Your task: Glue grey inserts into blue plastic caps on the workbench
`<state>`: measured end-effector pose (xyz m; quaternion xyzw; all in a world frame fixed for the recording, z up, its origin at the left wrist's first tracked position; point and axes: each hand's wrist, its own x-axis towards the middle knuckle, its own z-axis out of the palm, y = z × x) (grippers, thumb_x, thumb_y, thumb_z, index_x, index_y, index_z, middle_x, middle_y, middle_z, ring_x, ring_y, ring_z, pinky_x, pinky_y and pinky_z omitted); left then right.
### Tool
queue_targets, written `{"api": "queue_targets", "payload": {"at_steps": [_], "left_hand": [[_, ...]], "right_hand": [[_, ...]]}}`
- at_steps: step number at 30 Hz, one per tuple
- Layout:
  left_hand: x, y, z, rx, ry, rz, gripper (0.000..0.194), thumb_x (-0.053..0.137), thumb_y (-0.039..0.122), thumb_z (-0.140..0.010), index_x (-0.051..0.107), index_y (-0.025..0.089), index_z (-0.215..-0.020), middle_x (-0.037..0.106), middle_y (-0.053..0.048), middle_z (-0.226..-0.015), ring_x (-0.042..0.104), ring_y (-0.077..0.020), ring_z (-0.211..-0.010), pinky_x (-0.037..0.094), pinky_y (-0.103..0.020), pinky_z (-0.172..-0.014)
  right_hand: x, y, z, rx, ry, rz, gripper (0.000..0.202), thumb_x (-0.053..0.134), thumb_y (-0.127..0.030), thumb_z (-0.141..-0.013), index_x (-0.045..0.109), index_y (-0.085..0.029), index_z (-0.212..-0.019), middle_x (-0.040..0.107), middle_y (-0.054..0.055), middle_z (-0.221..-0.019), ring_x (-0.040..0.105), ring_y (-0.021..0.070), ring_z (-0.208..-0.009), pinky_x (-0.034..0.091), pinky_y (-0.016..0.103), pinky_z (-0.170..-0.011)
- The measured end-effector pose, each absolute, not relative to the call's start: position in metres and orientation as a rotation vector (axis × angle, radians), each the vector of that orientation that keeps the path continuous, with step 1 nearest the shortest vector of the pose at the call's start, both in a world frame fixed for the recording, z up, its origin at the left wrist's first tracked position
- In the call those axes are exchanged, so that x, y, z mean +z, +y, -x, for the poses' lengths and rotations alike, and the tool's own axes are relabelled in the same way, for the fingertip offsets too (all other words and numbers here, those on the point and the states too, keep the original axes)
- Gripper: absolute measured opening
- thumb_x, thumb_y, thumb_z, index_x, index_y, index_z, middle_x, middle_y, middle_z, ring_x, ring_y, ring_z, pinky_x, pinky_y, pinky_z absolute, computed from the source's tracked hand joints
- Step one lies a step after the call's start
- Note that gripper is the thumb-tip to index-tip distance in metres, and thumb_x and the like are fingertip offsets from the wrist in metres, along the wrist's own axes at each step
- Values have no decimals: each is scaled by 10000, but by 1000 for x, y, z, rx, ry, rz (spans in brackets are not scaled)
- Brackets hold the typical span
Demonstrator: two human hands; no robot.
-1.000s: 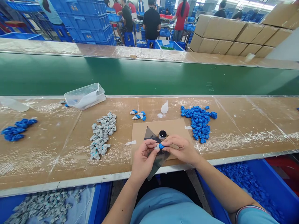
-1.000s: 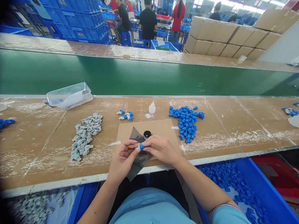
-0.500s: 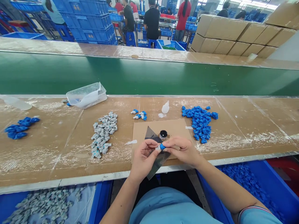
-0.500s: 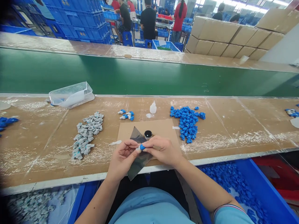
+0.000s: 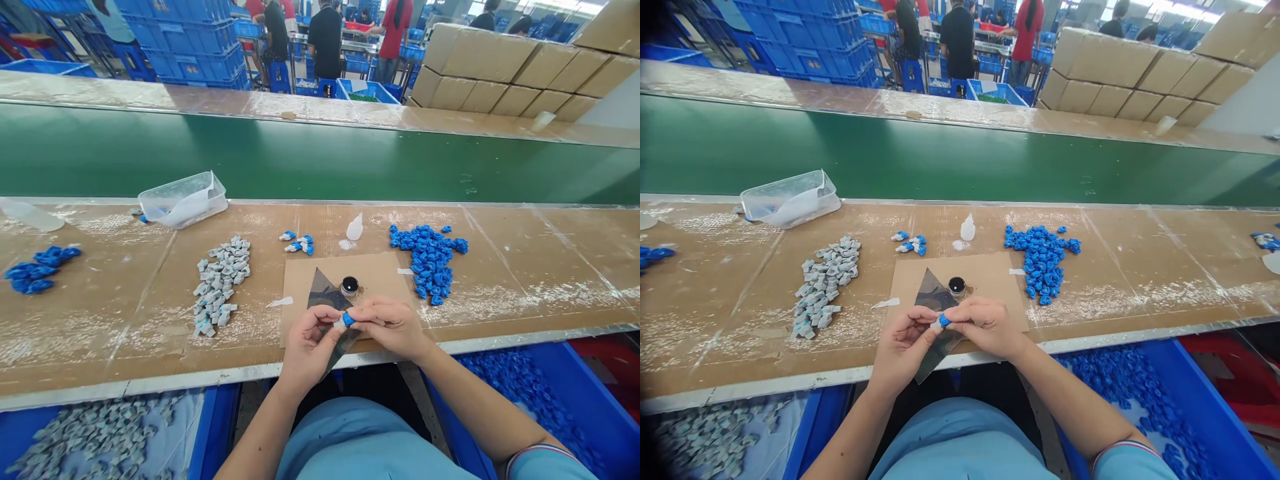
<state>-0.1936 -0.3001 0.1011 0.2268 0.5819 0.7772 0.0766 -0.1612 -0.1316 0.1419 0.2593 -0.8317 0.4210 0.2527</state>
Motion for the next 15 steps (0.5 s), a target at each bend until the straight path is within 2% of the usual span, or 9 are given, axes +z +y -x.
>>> {"api": "queue_targets", "payload": {"at_steps": [3,7,11,15], "left_hand": [[100,-305,194,2272,1762,-764,189,604,212,-809,578,111,-966,652,-96,-906,640,-136,-838,523,-230,-768],[101,-317,195,2008,1984,-988,201,516,232,-879,605,130,-1028,656,-86,-906,632,-128,-775,515,-228,-711],[102,-322,193,1879,2180,-1131,181,468,213,-907,601,154,-1014,662,-64,-937,632,-117,-808,500,-210,-719],[104,-325,192,1765,2268,-1258,173,445,208,-918,585,165,-1011,657,-34,-872,619,-96,-744,473,-181,-654]], "right_hand": [[141,-135,158,1134,-2237,-728,148,673,-85,-762,667,-154,-893,688,48,-886,654,90,-796,541,170,-753],[141,-136,154,1134,-2274,-710,176,655,-86,-781,636,-150,-944,684,42,-892,647,97,-836,531,189,-787],[139,-136,149,1030,-2375,-674,198,667,-159,-795,628,-151,-989,677,24,-843,633,90,-755,507,177,-711],[142,-135,147,941,-2449,-754,147,608,-158,-847,618,-140,-993,671,18,-833,618,84,-744,477,175,-688]]}}
